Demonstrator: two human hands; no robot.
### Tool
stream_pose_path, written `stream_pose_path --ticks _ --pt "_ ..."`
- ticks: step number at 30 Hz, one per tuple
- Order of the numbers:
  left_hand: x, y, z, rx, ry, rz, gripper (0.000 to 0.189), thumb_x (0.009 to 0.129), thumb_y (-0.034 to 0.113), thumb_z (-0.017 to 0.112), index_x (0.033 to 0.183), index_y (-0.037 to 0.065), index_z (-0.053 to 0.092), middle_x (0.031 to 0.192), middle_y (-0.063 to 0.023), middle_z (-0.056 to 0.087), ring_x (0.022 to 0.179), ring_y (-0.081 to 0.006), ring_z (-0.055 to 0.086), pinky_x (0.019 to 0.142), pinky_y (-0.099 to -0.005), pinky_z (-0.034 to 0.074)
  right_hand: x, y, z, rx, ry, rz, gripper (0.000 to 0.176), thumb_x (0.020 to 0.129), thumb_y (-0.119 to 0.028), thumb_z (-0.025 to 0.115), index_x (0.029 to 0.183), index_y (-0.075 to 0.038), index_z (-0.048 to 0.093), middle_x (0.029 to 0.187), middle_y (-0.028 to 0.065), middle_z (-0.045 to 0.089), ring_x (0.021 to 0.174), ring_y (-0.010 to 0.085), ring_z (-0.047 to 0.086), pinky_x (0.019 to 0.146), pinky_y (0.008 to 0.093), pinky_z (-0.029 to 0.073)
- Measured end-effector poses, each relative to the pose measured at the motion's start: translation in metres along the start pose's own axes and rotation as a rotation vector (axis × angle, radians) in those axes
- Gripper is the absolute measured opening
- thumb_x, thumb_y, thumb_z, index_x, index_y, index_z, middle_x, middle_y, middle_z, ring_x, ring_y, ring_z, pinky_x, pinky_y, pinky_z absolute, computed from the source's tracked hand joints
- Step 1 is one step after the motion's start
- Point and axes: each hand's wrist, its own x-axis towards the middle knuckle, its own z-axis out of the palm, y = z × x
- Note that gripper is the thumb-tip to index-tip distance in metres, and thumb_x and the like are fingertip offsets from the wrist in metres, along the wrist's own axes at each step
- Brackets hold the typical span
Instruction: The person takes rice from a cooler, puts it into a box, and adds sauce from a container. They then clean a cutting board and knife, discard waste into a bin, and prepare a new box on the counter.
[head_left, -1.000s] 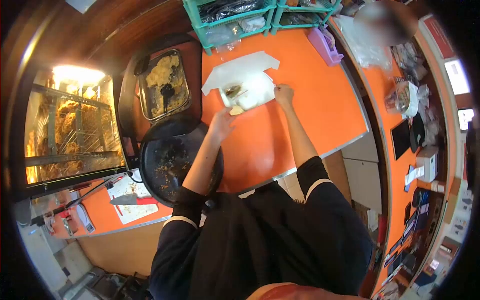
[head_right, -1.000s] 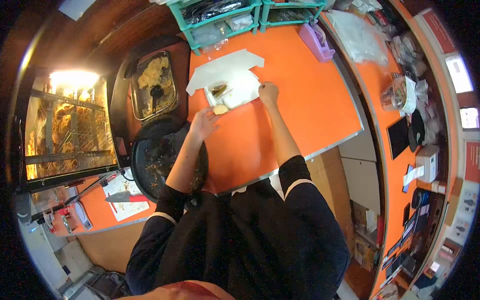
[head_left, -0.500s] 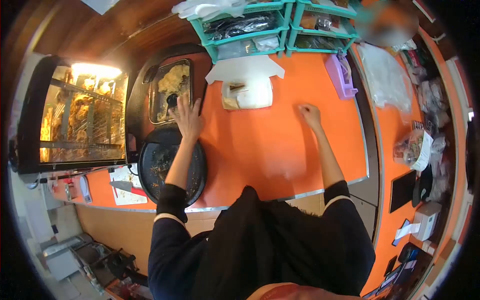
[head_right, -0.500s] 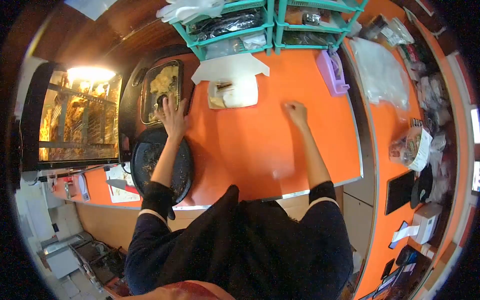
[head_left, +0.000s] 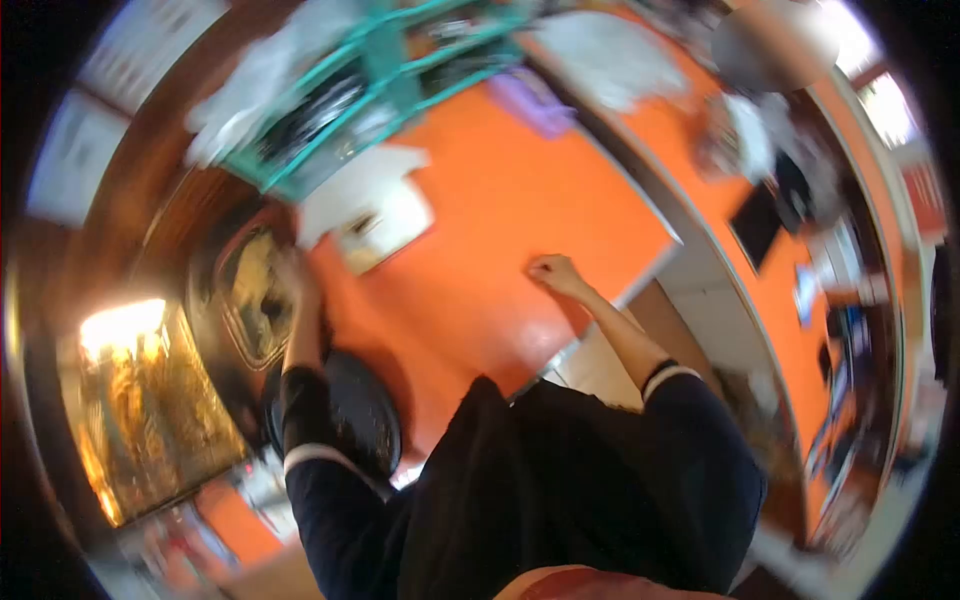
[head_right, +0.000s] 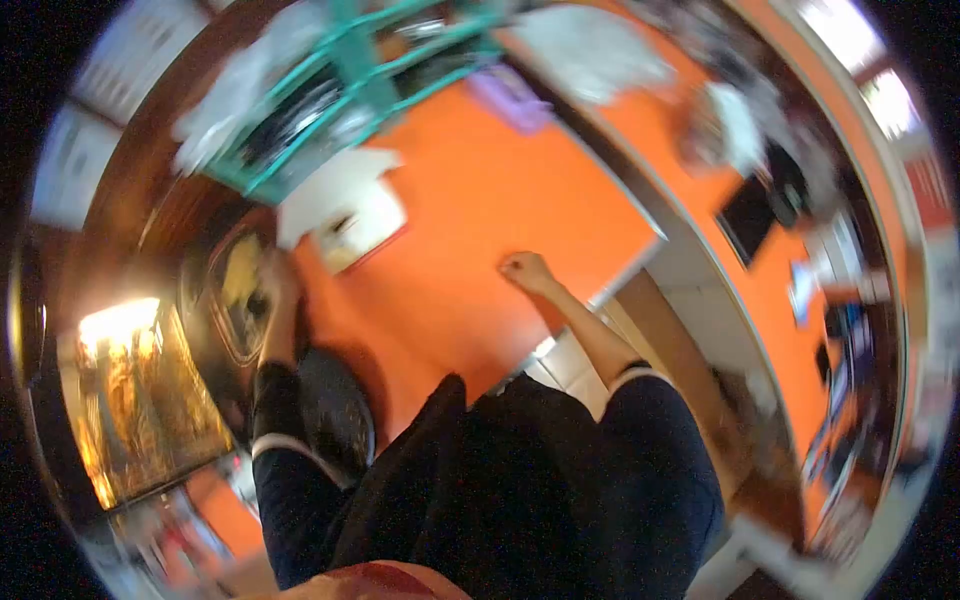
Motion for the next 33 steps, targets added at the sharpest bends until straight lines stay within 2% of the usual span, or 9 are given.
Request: stream_pose_path --ticks 3,6,14,18,20,23,27,31,33 --pt "0.060 -0.051 0.109 0.446 0.077 0.208 0.039 0.077 0.024 0.040 0.112 0.007 0.042 0.118 -0.0122 0.039 0.110 -0.0262 0.034 0.090 -0.0402 0.027 -0.038 0.012 -0.021 -0.203 0.175 0.014 0.016 0.068 -0.021 0.054 0.077 -0.008 0.061 0.077 0.0077 0.060 0.071 0.0202 0.056 0.066 0.0304 0.043" --pt "0.021 -0.018 0.003 0.542 -0.315 0.150 0.055 0.078 0.048 0.029 0.126 0.021 0.023 0.133 -0.0014 0.011 0.120 -0.0206 0.016 0.092 -0.0553 0.007 -0.073 0.021 -0.050 -0.131 0.159 0.158 0.015 0.068 -0.015 0.051 0.077 -0.008 0.061 0.078 0.0092 0.060 0.072 0.0223 0.057 0.066 0.0313 0.044" --pt "-0.034 0.040 -0.116 0.231 -0.240 -0.245 0.046 0.076 0.036 0.043 0.116 0.015 0.036 0.122 -0.0057 0.034 0.109 -0.0246 0.035 0.089 -0.0561 0.017 -0.139 0.090 -0.231 -0.174 0.889 0.296 0.014 0.067 -0.014 0.052 0.075 -0.007 0.061 0.072 0.0121 0.059 0.066 0.0228 0.058 0.059 0.0314 0.045" --pt "-0.032 0.054 -0.130 -0.070 0.152 -0.091 0.051 0.072 0.027 0.048 0.119 0.015 0.032 0.120 -0.0075 0.036 0.105 -0.0269 0.039 0.087 -0.0572 0.020 -0.165 0.125 -0.310 -0.291 1.233 0.265 0.014 0.067 -0.018 0.055 0.072 -0.007 0.061 0.067 0.0112 0.059 0.062 0.0223 0.058 0.057 0.0305 0.044" --pt "-0.033 0.070 -0.127 -0.254 0.462 0.340 0.060 0.068 0.020 0.051 0.123 0.015 0.026 0.114 -0.0094 0.041 0.100 -0.0274 0.044 0.086 -0.0580 0.020 -0.168 0.115 -0.342 -0.191 1.240 0.540 0.015 0.068 -0.021 0.057 0.071 -0.007 0.061 0.065 0.0102 0.059 0.062 0.0209 0.057 0.056 0.0300 0.044" --pt "-0.053 0.114 -0.142 -0.280 0.114 0.245 0.070 0.065 0.016 0.054 0.126 0.017 0.019 0.110 -0.0108 0.045 0.099 -0.0258 0.044 0.086 -0.0582 0.019 -0.168 0.106 -0.376 -0.079 1.133 0.620 0.015 0.070 -0.022 0.056 0.075 -0.008 0.062 0.067 0.0095 0.059 0.063 0.0196 0.057 0.057 0.0291 0.043" --pt "-0.043 0.105 -0.021 -0.297 0.288 0.347 0.065 0.065 0.017 0.056 0.122 0.019 0.024 0.108 -0.0110 0.045 0.101 -0.0271 0.042 0.080 -0.0576 0.026 -0.146 0.151 -0.406 -0.094 1.283 0.337 0.017 0.071 -0.022 0.055 0.078 -0.008 0.061 0.069 0.0090 0.059 0.065 0.0189 0.057 0.058 0.0289 0.043" --pt "-0.112 0.185 -0.093 -0.137 0.070 -0.051 0.061 0.064 0.019 0.059 0.118 0.015 0.029 0.114 -0.0106 0.038 0.106 -0.0288 0.036 0.077 -0.0539 0.031 -0.112 0.132 -0.438 -0.044 1.259 0.205 0.017 0.070 -0.021 0.055 0.079 -0.008 0.060 0.069 0.0094 0.059 0.065 0.0209 0.058 0.058 0.0303 0.043" --pt "-0.114 0.202 -0.106 -0.216 0.325 -0.065 0.063 0.061 0.017 0.062 0.116 0.014 0.031 0.121 -0.0108 0.029 0.109 -0.0298 0.030 0.079 -0.0507 0.031 -0.088 0.102 -0.450 -0.216 1.267 0.044 0.020 0.070 -0.023 0.056 0.081 -0.006 0.059 0.073 0.0103 0.058 0.068 0.0227 0.057 0.061 0.0307 0.043"
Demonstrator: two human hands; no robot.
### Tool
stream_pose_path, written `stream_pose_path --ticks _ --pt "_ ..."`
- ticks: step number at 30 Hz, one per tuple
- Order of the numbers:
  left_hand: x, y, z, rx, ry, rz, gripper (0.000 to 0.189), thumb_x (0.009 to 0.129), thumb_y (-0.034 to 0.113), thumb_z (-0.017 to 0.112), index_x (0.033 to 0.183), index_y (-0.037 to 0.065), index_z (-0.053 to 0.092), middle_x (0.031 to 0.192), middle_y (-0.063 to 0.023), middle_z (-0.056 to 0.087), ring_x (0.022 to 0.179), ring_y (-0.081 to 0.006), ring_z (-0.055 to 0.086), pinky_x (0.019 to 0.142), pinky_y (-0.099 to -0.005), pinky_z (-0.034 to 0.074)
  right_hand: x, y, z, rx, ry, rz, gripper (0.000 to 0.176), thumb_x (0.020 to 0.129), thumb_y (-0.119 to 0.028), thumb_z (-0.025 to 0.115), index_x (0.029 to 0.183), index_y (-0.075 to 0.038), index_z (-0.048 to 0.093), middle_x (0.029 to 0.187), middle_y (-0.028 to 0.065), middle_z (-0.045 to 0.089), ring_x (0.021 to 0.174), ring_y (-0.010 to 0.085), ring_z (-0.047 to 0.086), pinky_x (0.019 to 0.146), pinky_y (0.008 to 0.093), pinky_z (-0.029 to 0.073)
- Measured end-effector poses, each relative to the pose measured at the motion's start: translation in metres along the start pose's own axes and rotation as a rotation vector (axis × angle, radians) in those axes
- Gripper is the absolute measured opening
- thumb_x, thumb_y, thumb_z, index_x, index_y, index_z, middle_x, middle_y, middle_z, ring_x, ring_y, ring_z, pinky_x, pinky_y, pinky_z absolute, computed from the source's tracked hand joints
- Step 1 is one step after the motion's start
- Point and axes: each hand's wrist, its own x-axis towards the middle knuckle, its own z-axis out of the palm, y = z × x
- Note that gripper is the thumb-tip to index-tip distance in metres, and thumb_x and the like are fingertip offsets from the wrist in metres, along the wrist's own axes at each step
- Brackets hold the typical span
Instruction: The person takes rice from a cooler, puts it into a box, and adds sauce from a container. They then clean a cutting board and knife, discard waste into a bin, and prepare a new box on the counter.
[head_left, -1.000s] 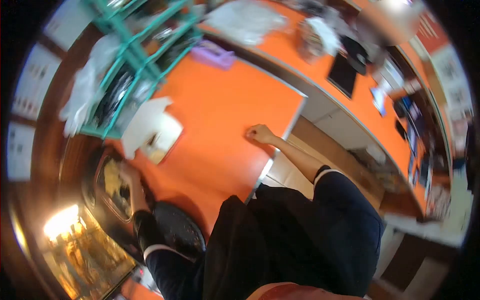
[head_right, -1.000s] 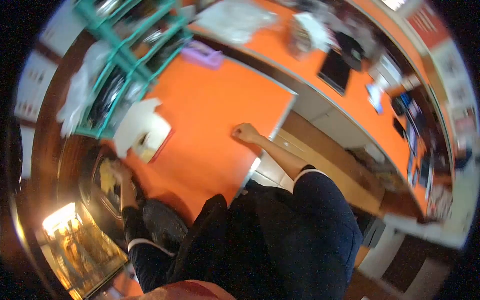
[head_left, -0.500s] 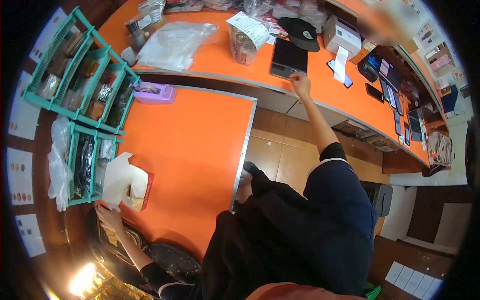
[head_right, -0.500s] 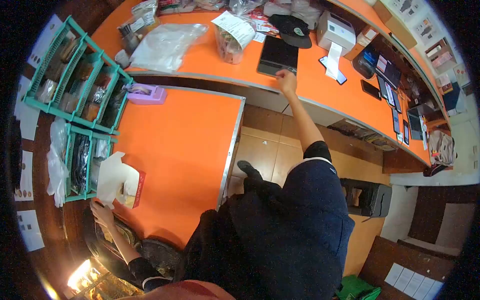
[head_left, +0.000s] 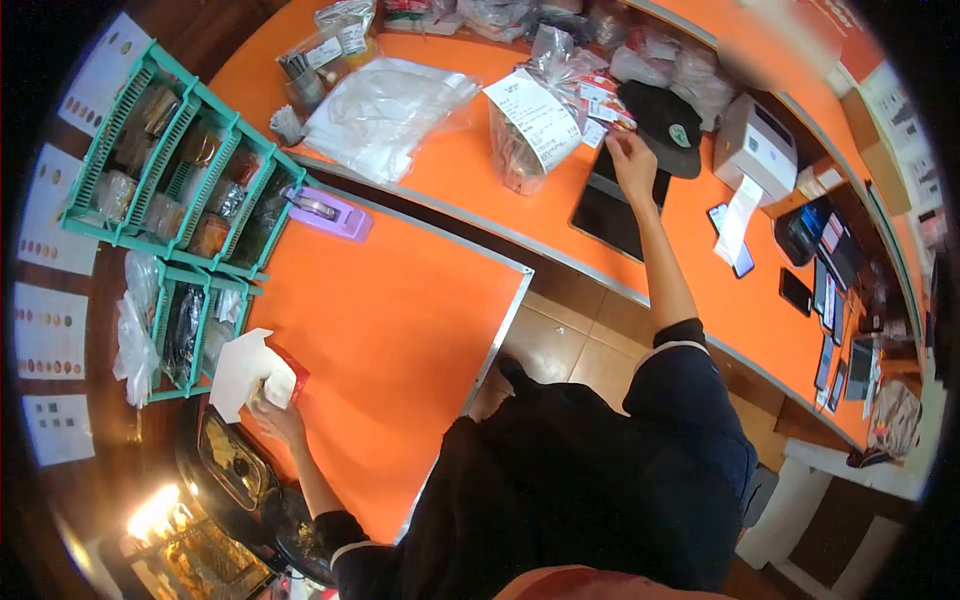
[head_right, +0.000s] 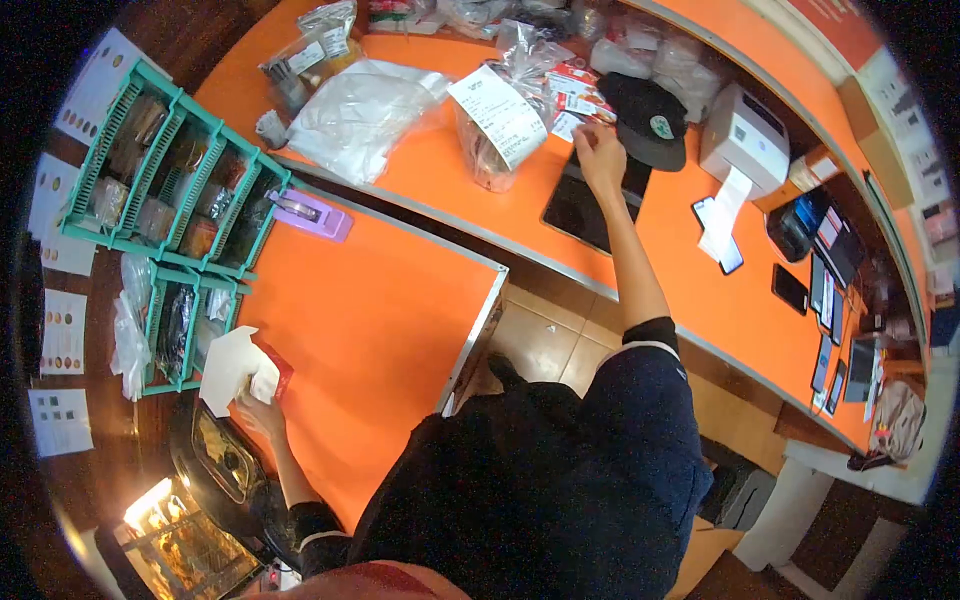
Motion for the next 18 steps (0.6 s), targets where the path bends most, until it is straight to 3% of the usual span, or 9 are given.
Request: stream_pose_path --ticks 1,4,6,8,10,11,13,16,18 --pt "0.009 -0.013 0.011 0.012 0.094 0.135 0.068 0.060 0.017 0.063 0.118 0.016 0.028 0.123 -0.0124 0.026 0.110 -0.0294 0.030 0.081 -0.0500 0.029 0.010 -0.013 0.011 -0.010 0.051 -0.142 0.021 0.069 -0.024 0.057 0.081 -0.006 0.059 0.074 0.0099 0.057 0.070 0.0239 0.055 0.063 0.0321 0.042" --pt "0.030 0.020 -0.017 0.030 0.156 0.152 0.071 0.058 0.016 0.064 0.119 0.018 0.028 0.123 -0.0141 0.026 0.110 -0.0299 0.030 0.083 -0.0498 0.027 0.033 -0.068 0.035 -0.070 0.178 -0.617 0.023 0.066 -0.026 0.058 0.079 -0.006 0.057 0.075 0.0081 0.053 0.075 0.0257 0.049 0.065 0.0355 0.037" --pt "0.037 0.043 -0.028 0.031 0.098 0.077 0.069 0.059 0.016 0.063 0.119 0.018 0.029 0.121 -0.0159 0.028 0.110 -0.0312 0.029 0.085 -0.0482 0.027 0.034 -0.093 0.059 0.000 0.119 -0.676 0.023 0.065 -0.026 0.059 0.078 -0.008 0.057 0.075 0.0086 0.052 0.075 0.0264 0.048 0.064 0.0365 0.036" --pt "0.038 0.063 -0.029 -0.088 0.161 0.181 0.065 0.060 0.019 0.062 0.117 0.018 0.032 0.120 -0.0180 0.028 0.108 -0.0332 0.031 0.085 -0.0454 0.028 0.032 -0.120 0.087 0.080 -0.011 -0.782 0.026 0.066 -0.026 0.059 0.084 -0.008 0.055 0.081 0.0099 0.051 0.076 0.0261 0.048 0.065 0.0361 0.037" --pt "0.034 0.087 -0.023 -0.115 0.231 0.245 0.062 0.060 0.021 0.061 0.115 0.014 0.034 0.117 -0.0194 0.031 0.105 -0.0350 0.034 0.084 -0.0455 0.030 0.024 -0.150 0.124 0.130 -0.249 -0.745 0.026 0.066 -0.025 0.058 0.087 -0.009 0.055 0.094 0.0121 0.049 0.086 0.0273 0.046 0.071 0.0388 0.037" --pt "0.031 0.099 -0.016 -0.251 0.286 0.312 0.062 0.059 0.021 0.061 0.114 0.012 0.035 0.116 -0.0207 0.032 0.102 -0.0364 0.036 0.083 -0.0459 0.030 0.018 -0.163 0.144 0.147 -0.254 -0.755 0.026 0.066 -0.025 0.058 0.087 -0.009 0.055 0.094 0.0121 0.049 0.086 0.0273 0.046 0.071 0.0388 0.037" --pt "0.009 0.137 -0.037 -0.380 0.174 0.357 0.061 0.059 0.020 0.062 0.113 0.010 0.036 0.116 -0.0218 0.031 0.105 -0.0362 0.032 0.085 -0.0455 0.027 0.006 -0.183 0.189 -0.150 -0.133 -0.645 0.027 0.066 -0.022 0.058 0.089 -0.009 0.057 0.105 0.0135 0.045 0.098 0.0301 0.041 0.077 0.0468 0.034" --pt "-0.031 0.167 -0.060 -0.508 0.087 0.340 0.060 0.060 0.016 0.063 0.113 0.008 0.036 0.119 -0.0222 0.025 0.110 -0.0353 0.025 0.088 -0.0441 0.022 0.020 -0.145 0.273 -0.332 -0.020 -0.715 0.028 0.069 -0.023 0.054 0.093 -0.010 0.058 0.115 0.0139 0.039 0.105 0.0322 0.035 0.080 0.0533 0.030" --pt "-0.060 0.159 -0.058 -0.604 -0.037 0.290 0.058 0.061 0.012 0.063 0.112 0.008 0.036 0.120 -0.0221 0.024 0.111 -0.0354 0.023 0.089 -0.0435 0.021 0.037 -0.108 0.308 -0.755 -0.616 -0.418 0.031 0.072 -0.026 0.048 0.097 -0.011 0.057 0.118 0.0127 0.038 0.104 0.0317 0.036 0.080 0.0536 0.029"
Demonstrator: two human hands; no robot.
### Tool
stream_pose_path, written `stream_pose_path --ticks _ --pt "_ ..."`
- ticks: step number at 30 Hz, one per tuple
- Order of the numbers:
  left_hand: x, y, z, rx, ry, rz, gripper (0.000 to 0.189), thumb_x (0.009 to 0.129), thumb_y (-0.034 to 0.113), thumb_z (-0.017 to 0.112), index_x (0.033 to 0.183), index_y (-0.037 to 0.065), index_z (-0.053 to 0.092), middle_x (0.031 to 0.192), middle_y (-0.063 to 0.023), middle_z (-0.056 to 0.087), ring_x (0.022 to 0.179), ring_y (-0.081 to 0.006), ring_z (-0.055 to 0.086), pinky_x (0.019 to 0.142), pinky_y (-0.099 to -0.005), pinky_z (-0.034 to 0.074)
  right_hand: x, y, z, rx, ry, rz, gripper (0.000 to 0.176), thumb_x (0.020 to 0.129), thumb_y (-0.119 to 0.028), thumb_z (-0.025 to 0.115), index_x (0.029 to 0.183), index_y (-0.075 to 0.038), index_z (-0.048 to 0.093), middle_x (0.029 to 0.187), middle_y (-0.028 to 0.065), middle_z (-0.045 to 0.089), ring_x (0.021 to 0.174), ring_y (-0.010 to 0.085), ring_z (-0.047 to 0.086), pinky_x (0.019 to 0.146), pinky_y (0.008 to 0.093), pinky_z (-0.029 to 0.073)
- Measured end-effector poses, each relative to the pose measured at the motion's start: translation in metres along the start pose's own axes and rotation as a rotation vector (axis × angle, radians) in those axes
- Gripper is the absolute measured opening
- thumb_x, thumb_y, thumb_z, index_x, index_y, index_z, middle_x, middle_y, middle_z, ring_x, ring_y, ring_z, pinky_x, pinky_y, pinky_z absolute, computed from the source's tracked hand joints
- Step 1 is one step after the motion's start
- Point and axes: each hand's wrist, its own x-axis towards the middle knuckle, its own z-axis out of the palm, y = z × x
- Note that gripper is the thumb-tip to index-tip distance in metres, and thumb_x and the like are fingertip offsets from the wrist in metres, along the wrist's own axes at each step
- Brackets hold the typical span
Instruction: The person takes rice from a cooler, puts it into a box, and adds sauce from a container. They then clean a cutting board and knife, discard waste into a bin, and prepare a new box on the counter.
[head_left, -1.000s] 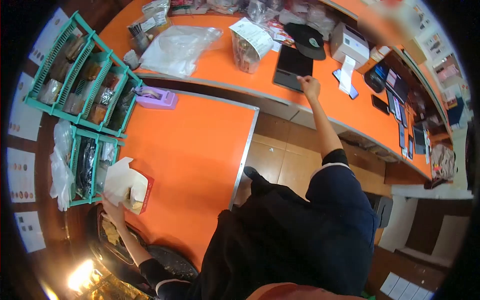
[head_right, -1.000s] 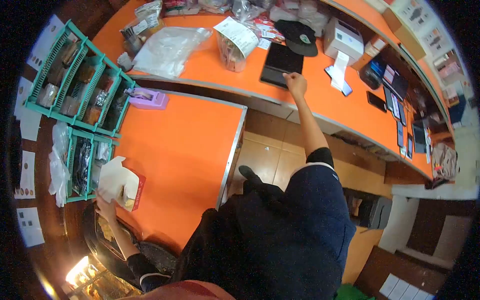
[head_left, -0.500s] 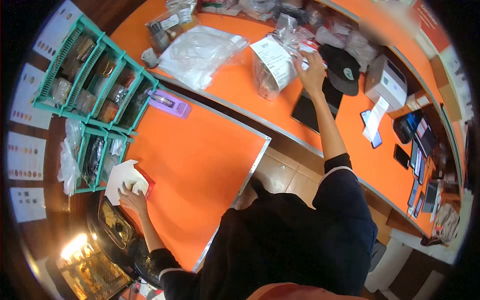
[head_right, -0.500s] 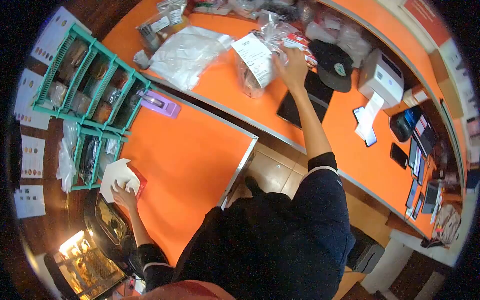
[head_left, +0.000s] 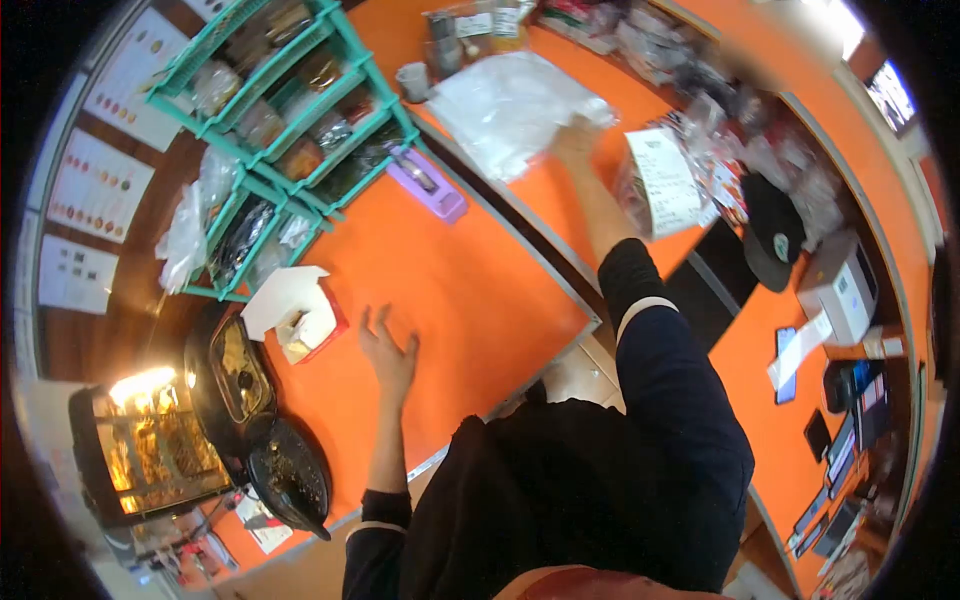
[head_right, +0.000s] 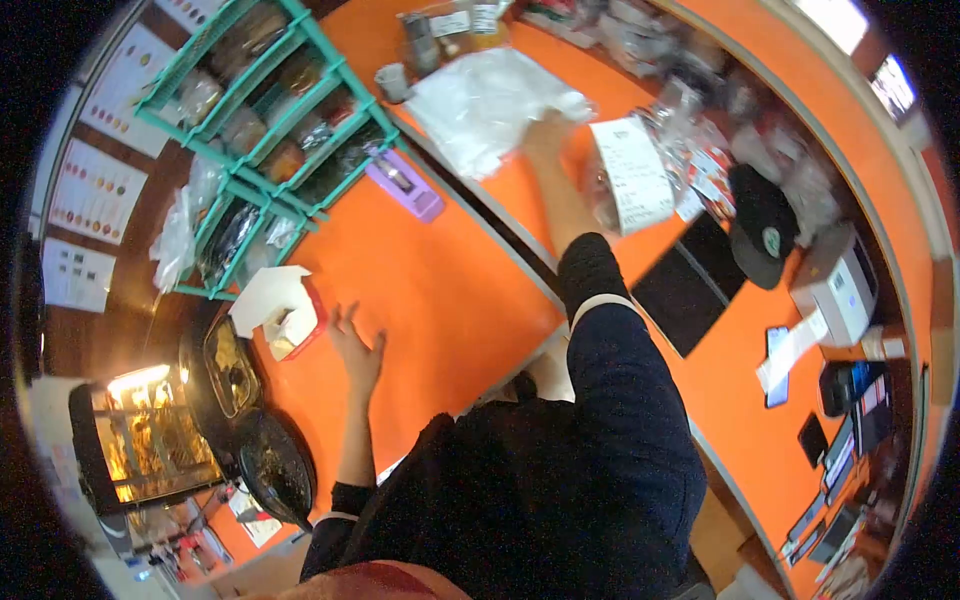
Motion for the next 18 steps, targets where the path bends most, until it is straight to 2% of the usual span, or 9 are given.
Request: stream_pose_path --ticks 2,3,7,9,10,12,15,17,18 --pt "-0.034 -0.010 -0.003 -0.005 -0.052 -0.104 0.056 0.061 0.010 0.063 0.111 0.007 0.037 0.118 -0.0221 0.026 0.109 -0.0356 0.025 0.088 -0.0431 0.023 -0.021 0.001 -0.035 -0.002 -0.212 0.160 0.032 0.073 -0.025 0.043 0.094 -0.006 0.057 0.113 0.0151 0.042 0.101 0.0312 0.039 0.077 0.0532 0.031" --pt "-0.051 -0.013 -0.006 0.006 -0.072 -0.165 0.055 0.061 0.009 0.062 0.110 0.007 0.038 0.116 -0.0220 0.027 0.108 -0.0356 0.026 0.087 -0.0429 0.024 -0.023 -0.001 -0.024 0.033 -0.057 0.233 0.032 0.072 -0.024 0.044 0.093 -0.005 0.057 0.114 0.0171 0.039 0.103 0.0322 0.037 0.081 0.0529 0.028" --pt "-0.118 -0.043 0.001 -0.018 -0.069 -0.332 0.051 0.061 0.008 0.062 0.107 0.007 0.040 0.111 -0.0217 0.031 0.104 -0.0353 0.030 0.084 -0.0426 0.028 -0.039 -0.021 -0.064 0.228 -0.095 0.205 0.041 0.069 -0.021 0.052 0.107 -0.006 0.047 0.119 0.0190 0.032 0.109 0.0322 0.031 0.086 0.0522 0.024" --pt "-0.133 -0.039 0.002 -0.034 -0.102 -0.392 0.047 0.061 0.008 0.061 0.104 0.007 0.042 0.107 -0.0213 0.033 0.101 -0.0350 0.033 0.082 -0.0420 0.031 -0.047 -0.043 -0.085 0.580 0.638 0.005 0.062 0.063 -0.015 0.060 0.119 -0.014 0.033 0.124 0.0172 0.024 0.114 0.0297 0.026 0.089 0.0505 0.022" --pt "-0.135 -0.034 0.004 -0.031 -0.088 -0.413 0.047 0.061 0.008 0.061 0.104 0.007 0.042 0.107 -0.0213 0.033 0.101 -0.0350 0.033 0.082 -0.0420 0.031 -0.046 -0.050 -0.100 0.588 0.633 -0.020 0.062 0.063 -0.015 0.060 0.119 -0.014 0.033 0.124 0.0172 0.024 0.114 0.0297 0.026 0.089 0.0505 0.022" --pt "-0.130 -0.022 0.007 -0.115 -0.122 -0.408 0.044 0.062 0.008 0.061 0.102 0.007 0.043 0.105 -0.0209 0.034 0.099 -0.0346 0.035 0.081 -0.0407 0.032 -0.045 -0.065 -0.127 0.448 0.655 -0.349 0.073 0.058 -0.016 0.067 0.120 -0.018 0.028 0.125 0.0116 0.025 0.114 0.0286 0.025 0.089 0.0474 0.024" --pt "-0.117 -0.008 0.007 -0.151 -0.131 -0.370 0.042 0.064 0.006 0.060 0.102 0.007 0.043 0.106 -0.0192 0.034 0.100 -0.0336 0.035 0.082 -0.0388 0.033 -0.010 -0.066 -0.099 0.055 0.497 -0.615 0.051 0.067 -0.017 0.057 0.115 -0.018 0.039 0.121 0.0083 0.036 0.108 0.0259 0.037 0.088 0.0473 0.027" --pt "-0.114 0.001 0.001 -0.192 -0.156 -0.328 0.042 0.065 0.005 0.060 0.103 0.006 0.042 0.106 -0.0179 0.036 0.101 -0.0326 0.035 0.083 -0.0375 0.033 0.015 -0.057 -0.060 -0.061 -0.160 -0.269 0.034 0.071 -0.017 0.046 0.104 -0.015 0.050 0.110 0.0095 0.048 0.102 0.0254 0.045 0.087 0.0472 0.027" --pt "-0.118 -0.003 0.000 -0.193 -0.135 -0.344 0.042 0.065 0.005 0.060 0.103 0.006 0.042 0.106 -0.0179 0.036 0.101 -0.0326 0.035 0.083 -0.0375 0.033 0.013 -0.045 -0.042 0.027 -0.167 -0.139 0.030 0.071 -0.016 0.039 0.097 -0.012 0.055 0.103 0.0113 0.052 0.099 0.0256 0.048 0.087 0.0477 0.028"
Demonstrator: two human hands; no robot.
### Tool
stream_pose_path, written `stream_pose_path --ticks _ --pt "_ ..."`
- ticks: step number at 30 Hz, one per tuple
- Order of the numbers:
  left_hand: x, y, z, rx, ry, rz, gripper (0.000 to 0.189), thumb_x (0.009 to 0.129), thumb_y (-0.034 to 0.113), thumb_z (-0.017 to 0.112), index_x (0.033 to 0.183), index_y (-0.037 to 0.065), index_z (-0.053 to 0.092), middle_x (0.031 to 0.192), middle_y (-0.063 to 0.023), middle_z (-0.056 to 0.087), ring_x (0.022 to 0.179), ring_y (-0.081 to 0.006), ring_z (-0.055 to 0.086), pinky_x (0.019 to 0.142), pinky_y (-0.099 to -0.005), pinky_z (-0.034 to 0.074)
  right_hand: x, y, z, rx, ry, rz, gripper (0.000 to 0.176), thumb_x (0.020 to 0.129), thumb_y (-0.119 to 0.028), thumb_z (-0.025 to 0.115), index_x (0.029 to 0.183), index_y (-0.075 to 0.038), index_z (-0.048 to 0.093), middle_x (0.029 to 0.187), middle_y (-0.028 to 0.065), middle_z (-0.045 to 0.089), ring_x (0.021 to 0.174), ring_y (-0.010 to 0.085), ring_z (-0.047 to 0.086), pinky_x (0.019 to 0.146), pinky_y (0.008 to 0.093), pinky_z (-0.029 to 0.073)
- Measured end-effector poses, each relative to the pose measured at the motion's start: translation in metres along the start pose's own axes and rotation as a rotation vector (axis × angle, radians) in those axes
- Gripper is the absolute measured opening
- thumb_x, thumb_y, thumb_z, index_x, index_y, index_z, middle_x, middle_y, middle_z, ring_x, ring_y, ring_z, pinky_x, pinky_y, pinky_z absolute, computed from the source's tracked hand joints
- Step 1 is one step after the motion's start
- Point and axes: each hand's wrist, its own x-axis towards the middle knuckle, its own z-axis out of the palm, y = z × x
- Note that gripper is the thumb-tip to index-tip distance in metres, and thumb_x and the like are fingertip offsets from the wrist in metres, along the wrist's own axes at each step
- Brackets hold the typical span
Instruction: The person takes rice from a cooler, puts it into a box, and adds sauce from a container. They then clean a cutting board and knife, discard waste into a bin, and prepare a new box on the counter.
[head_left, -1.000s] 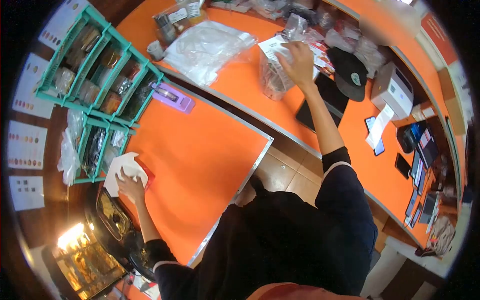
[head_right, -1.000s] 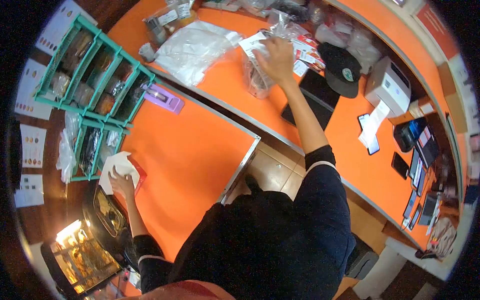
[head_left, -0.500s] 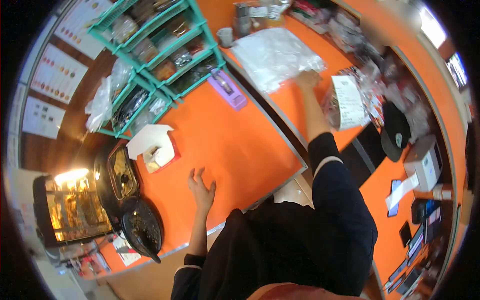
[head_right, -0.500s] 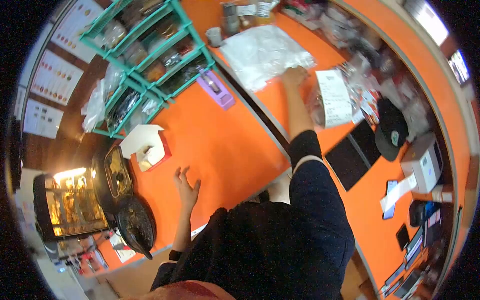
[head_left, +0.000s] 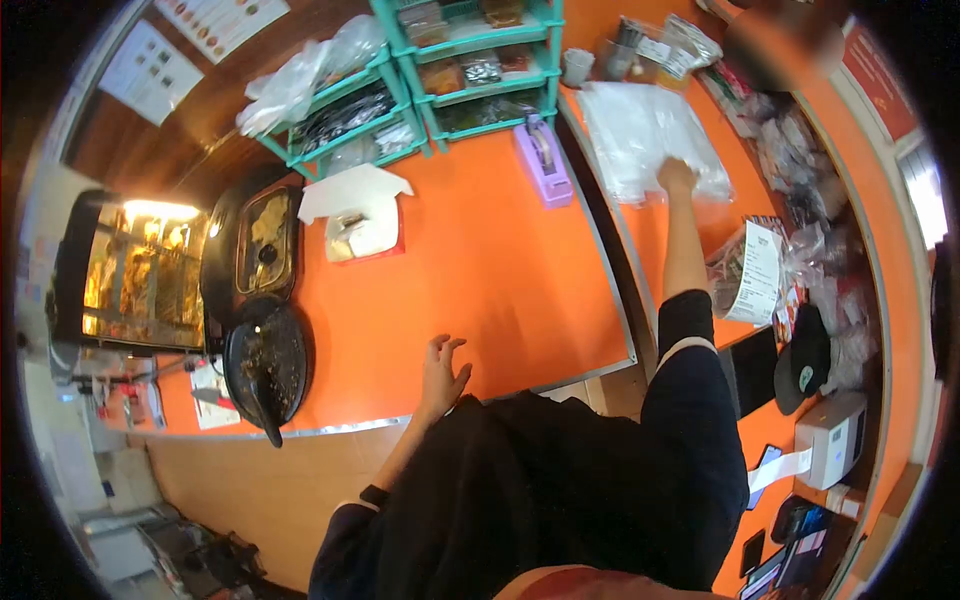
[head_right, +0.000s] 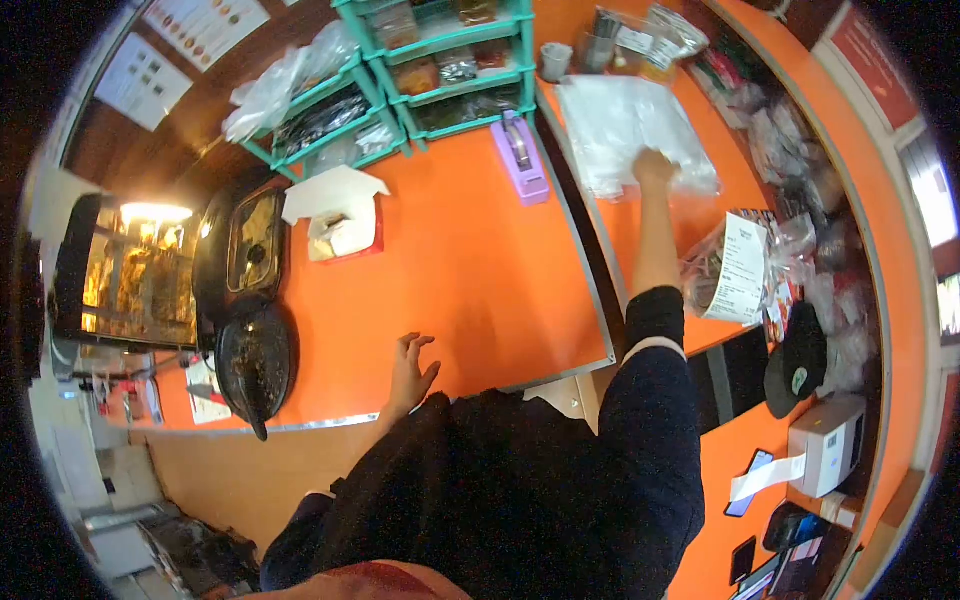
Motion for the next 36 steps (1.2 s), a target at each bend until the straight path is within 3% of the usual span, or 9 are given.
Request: stream_pose_path --ticks 4,6,8,11,13,18,23,30,36 --pt "-0.016 -0.022 -0.004 -0.014 -0.018 0.051 0.031 0.066 0.010 0.058 0.095 0.007 0.048 0.099 -0.0131 0.044 0.092 -0.0282 0.044 0.075 -0.0385 0.038 -0.037 0.006 0.006 -0.009 -0.147 0.044 0.057 0.063 -0.040 0.058 0.109 -0.008 0.045 0.111 0.0142 0.046 0.105 0.0299 0.042 0.086 0.0504 0.029" --pt "-0.026 -0.036 -0.009 -0.009 0.004 0.027 0.025 0.067 0.011 0.057 0.091 0.008 0.051 0.096 -0.0102 0.048 0.089 -0.0263 0.046 0.073 -0.0382 0.039 -0.082 -0.016 -0.015 0.008 0.169 -0.013 0.062 0.065 -0.040 0.058 0.114 -0.007 0.039 0.112 0.0152 0.045 0.106 0.0305 0.040 0.086 0.0499 0.028" --pt "-0.033 -0.051 -0.011 -0.038 -0.195 0.137 0.012 0.070 0.016 0.055 0.080 0.010 0.055 0.087 -0.0051 0.051 0.087 -0.0227 0.048 0.071 -0.0369 0.038 -0.114 -0.043 -0.019 0.097 0.402 -0.270 0.053 0.070 -0.033 0.055 0.111 -0.003 0.041 0.109 0.0177 0.046 0.103 0.0311 0.041 0.085 0.0408 0.033" --pt "-0.043 -0.040 -0.038 0.104 -0.140 0.255 0.011 0.071 0.021 0.054 0.071 0.010 0.057 0.083 -0.0015 0.053 0.085 -0.0196 0.048 0.073 -0.0356 0.036 -0.197 -0.115 -0.033 0.539 0.113 -0.571 0.040 0.071 -0.025 0.054 0.102 -0.001 0.047 0.102 0.0178 0.049 0.097 0.0292 0.046 0.084 0.0368 0.034" --pt "-0.058 -0.048 -0.061 0.121 -0.071 0.223 0.013 0.071 0.022 0.054 0.070 0.010 0.057 0.083 -0.0010 0.053 0.084 -0.0188 0.049 0.074 -0.0361 0.035 -0.185 -0.147 0.104 0.537 0.168 -0.975 0.035 0.072 -0.025 0.055 0.094 0.001 0.050 0.090 0.0188 0.053 0.080 0.0321 0.051 0.070 0.0382 0.041" --pt "-0.110 -0.053 -0.132 -0.325 0.592 0.181 0.027 0.076 0.030 0.046 0.094 0.012 0.054 0.103 -0.0098 0.047 0.093 -0.0236 0.046 0.084 -0.0428 0.030 -0.455 -0.298 0.061 1.169 -1.408 -1.077 0.035 0.081 -0.024 0.041 0.107 0.000 0.045 0.096 0.0100 0.053 0.087 0.0190 0.052 0.078 0.0323 0.041" --pt "-0.197 -0.093 -0.208 0.192 0.602 0.314 0.041 0.076 0.033 0.044 0.112 0.013 0.043 0.118 -0.0140 0.037 0.107 -0.0258 0.038 0.093 -0.0470 0.016 -0.636 -0.415 0.057 1.077 -2.910 -0.632 0.079 0.072 -0.066 0.019 0.118 -0.003 0.031 0.112 0.0182 0.042 0.104 0.0277 0.040 0.085 0.0368 0.035" --pt "-0.363 -0.220 -0.210 0.756 0.543 -0.240 0.049 0.071 0.024 0.054 0.116 0.012 0.037 0.122 -0.0109 0.034 0.115 -0.0248 0.028 0.090 -0.0558 0.012 -0.747 -0.486 0.019 1.048 -2.700 -0.386 0.068 0.077 -0.059 0.024 0.112 -0.003 0.039 0.111 0.0155 0.043 0.106 0.0222 0.038 0.086 0.0332 0.033" --pt "-0.488 -0.282 -0.181 0.052 0.446 -0.985 0.034 0.070 0.020 0.055 0.103 0.012 0.049 0.105 -0.0087 0.050 0.099 -0.0243 0.046 0.084 -0.0439 0.032 -0.791 -0.569 0.030 0.826 -2.435 -0.734 0.043 0.080 -0.041 0.042 0.100 -0.003 0.047 0.092 0.0109 0.055 0.073 0.0153 0.054 0.065 0.0257 0.043"
